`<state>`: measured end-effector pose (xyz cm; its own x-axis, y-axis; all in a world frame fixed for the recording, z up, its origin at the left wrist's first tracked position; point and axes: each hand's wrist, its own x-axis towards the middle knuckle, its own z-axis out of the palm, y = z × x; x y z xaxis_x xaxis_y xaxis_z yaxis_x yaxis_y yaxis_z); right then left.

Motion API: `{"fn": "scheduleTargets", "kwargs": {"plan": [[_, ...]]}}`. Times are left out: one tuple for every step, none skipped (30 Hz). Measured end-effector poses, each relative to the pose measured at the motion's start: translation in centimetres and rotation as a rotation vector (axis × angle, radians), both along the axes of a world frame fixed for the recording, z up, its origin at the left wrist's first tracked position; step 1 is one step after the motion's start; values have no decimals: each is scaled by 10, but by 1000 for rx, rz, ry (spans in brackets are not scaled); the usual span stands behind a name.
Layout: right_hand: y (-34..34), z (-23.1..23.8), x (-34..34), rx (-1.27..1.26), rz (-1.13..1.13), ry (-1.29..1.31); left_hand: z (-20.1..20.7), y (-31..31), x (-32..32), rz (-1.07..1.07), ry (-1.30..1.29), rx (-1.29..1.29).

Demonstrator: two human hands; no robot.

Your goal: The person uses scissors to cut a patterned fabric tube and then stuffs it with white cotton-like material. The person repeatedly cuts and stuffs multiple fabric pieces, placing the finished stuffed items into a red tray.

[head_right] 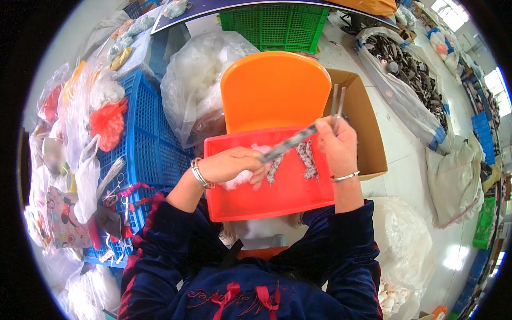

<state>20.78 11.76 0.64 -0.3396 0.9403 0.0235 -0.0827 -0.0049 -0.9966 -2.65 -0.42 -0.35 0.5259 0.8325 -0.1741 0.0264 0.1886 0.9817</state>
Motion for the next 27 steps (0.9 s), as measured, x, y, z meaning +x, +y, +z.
{"fn": "scheduleTargets", "kwargs": {"plan": [[2,2,3,-3,-43,-5,4,0,-6,-34,-2,45],[5,8,6,5,-72,19,6,1,-8,-69,-4,91],[7,6,7,5,-56,52,4,0,-2,60,-24,23],[7,4,7,4,-36,90,0,-3,7,192,-39,-45],[6,3,5,-10,-29,100,-3,-4,14,325,-54,-113],[2,3,1,-23,-23,111,-7,-3,18,348,-100,-109],[0,3,-1,-37,-19,119,-10,-1,23,368,-147,-106],[-1,3,-3,-40,-20,121,-12,1,27,389,-195,-103],[-2,3,-5,-43,-19,123,-12,2,32,402,-179,-107],[-3,3,-6,-45,-20,125,-9,3,37,415,-165,-111],[-2,3,-4,-52,-12,124,-7,4,41,428,-150,-114],[-3,1,-4,-53,-14,131,-6,4,44,445,-210,-107],[-3,-2,-4,-53,-14,137,-5,4,46,463,-271,-98],[-3,-4,-5,-54,-14,144,-5,4,47,481,-331,-90],[-4,-4,-5,-52,-25,135,-6,3,47,488,-311,-86],[-5,-5,-5,-51,-35,124,-7,3,47,496,-293,-83],[-5,-5,-5,-50,-45,114,-8,3,47,504,-275,-79],[-4,-5,-4,-46,-44,124,-9,3,45,539,-298,-77],[-2,-4,-1,-40,-46,136,-8,5,40,571,-319,-74],[-1,-3,0,-35,-47,147,-6,5,37,603,-341,-72],[-2,-2,-1,-33,-54,147,-3,4,35,615,-353,-50],[-4,-2,-3,-32,-62,146,-1,3,33,623,-358,-44],[-5,-2,-4,-31,-69,146,-1,2,31,631,-363,-37],[-4,-2,-3,-17,-93,153,0,2,28,638,-367,-31],[-2,0,-2,-4,-115,159,-1,0,25,631,-343,-16],[-1,1,-1,10,-138,166,-2,-1,22,623,-320,0],[0,1,-2,5,-133,176,-2,-1,20,614,-296,15]]}}
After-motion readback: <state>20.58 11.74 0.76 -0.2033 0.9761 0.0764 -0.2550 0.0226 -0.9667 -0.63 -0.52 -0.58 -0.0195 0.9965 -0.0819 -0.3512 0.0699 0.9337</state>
